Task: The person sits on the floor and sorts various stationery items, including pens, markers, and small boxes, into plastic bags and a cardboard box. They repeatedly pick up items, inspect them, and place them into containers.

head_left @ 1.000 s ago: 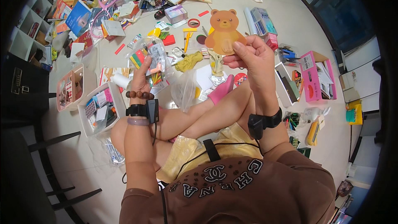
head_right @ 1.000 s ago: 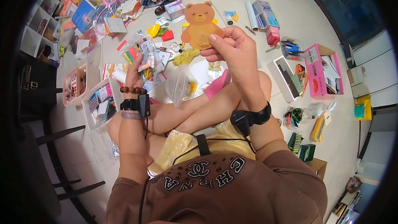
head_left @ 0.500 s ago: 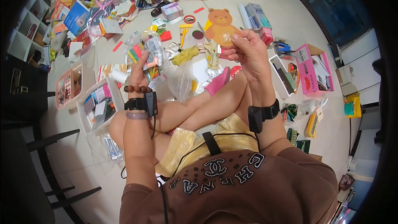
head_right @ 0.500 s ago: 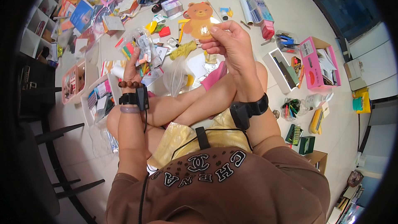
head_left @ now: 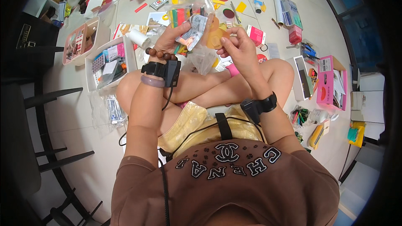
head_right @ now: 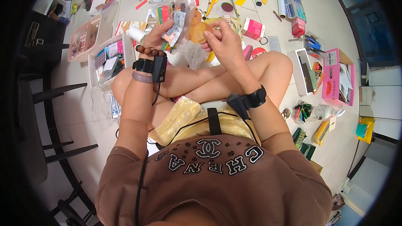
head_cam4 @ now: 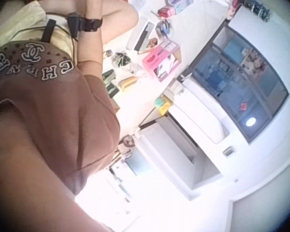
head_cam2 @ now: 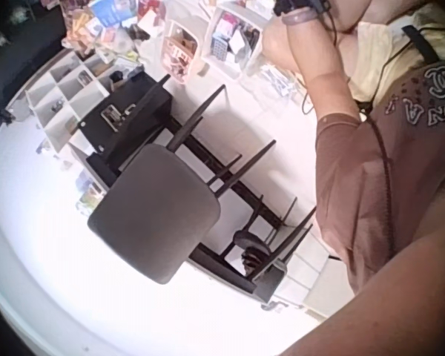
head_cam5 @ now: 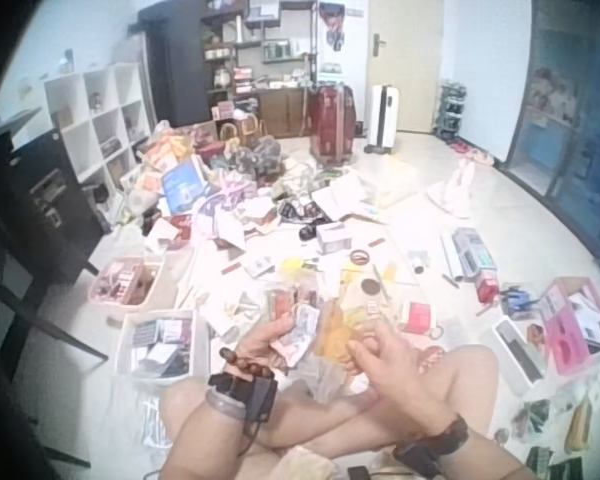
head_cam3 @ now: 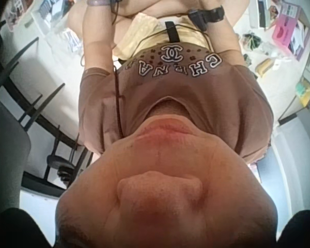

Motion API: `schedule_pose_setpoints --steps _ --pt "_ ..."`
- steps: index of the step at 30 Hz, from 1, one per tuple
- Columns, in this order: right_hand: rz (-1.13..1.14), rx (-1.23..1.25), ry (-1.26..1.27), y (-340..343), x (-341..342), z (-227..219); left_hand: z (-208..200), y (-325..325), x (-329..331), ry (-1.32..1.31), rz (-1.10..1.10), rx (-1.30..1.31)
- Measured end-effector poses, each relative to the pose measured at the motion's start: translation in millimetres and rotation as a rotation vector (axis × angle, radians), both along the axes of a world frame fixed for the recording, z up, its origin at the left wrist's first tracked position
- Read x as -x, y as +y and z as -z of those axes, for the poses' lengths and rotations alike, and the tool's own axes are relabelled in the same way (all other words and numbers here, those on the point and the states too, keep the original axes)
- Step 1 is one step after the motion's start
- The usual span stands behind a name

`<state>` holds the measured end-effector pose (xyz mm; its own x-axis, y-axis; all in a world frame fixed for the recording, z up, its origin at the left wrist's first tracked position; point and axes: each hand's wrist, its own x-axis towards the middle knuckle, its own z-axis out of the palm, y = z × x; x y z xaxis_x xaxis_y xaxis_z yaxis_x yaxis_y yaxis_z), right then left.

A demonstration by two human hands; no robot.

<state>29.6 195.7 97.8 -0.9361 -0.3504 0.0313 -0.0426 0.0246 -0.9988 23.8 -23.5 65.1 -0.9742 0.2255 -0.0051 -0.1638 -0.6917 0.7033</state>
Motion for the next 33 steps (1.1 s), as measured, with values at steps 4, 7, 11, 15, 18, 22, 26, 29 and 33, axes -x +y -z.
schedule_pose_setpoints --steps 4,7,11,15,18,22,26,29,33 --pt "0.194 -0.374 0.736 -6.1 -2.0 -0.8 1.3 1.9 4.0 -0.026 -0.009 0.064" --pt "0.111 -0.501 0.947 -3.8 -2.1 0.0 6.1 1.5 7.8 -0.079 -0.027 0.100" --pt "0.058 -0.538 0.951 -0.8 -4.2 5.5 11.9 -0.6 10.3 -0.141 -0.083 0.122" --pt "0.080 -0.548 0.926 -1.2 1.2 12.9 12.1 0.1 10.6 -0.151 -0.057 0.058" --pt "0.033 -0.529 0.830 1.5 3.8 18.2 9.2 0.5 8.4 -0.185 -0.028 0.019" --pt "0.020 -0.407 0.763 4.1 7.0 25.0 5.0 2.0 4.0 -0.207 -0.011 -0.027" --pt "-0.037 -0.338 0.725 6.6 9.9 30.2 1.7 4.8 2.7 -0.229 0.024 -0.104" --pt "-0.052 -0.260 0.660 7.2 9.7 32.2 -0.2 5.5 1.1 -0.225 0.025 -0.099" --pt "-0.072 -0.218 0.612 8.5 8.0 32.4 -1.1 4.2 -0.5 -0.230 0.057 -0.122"
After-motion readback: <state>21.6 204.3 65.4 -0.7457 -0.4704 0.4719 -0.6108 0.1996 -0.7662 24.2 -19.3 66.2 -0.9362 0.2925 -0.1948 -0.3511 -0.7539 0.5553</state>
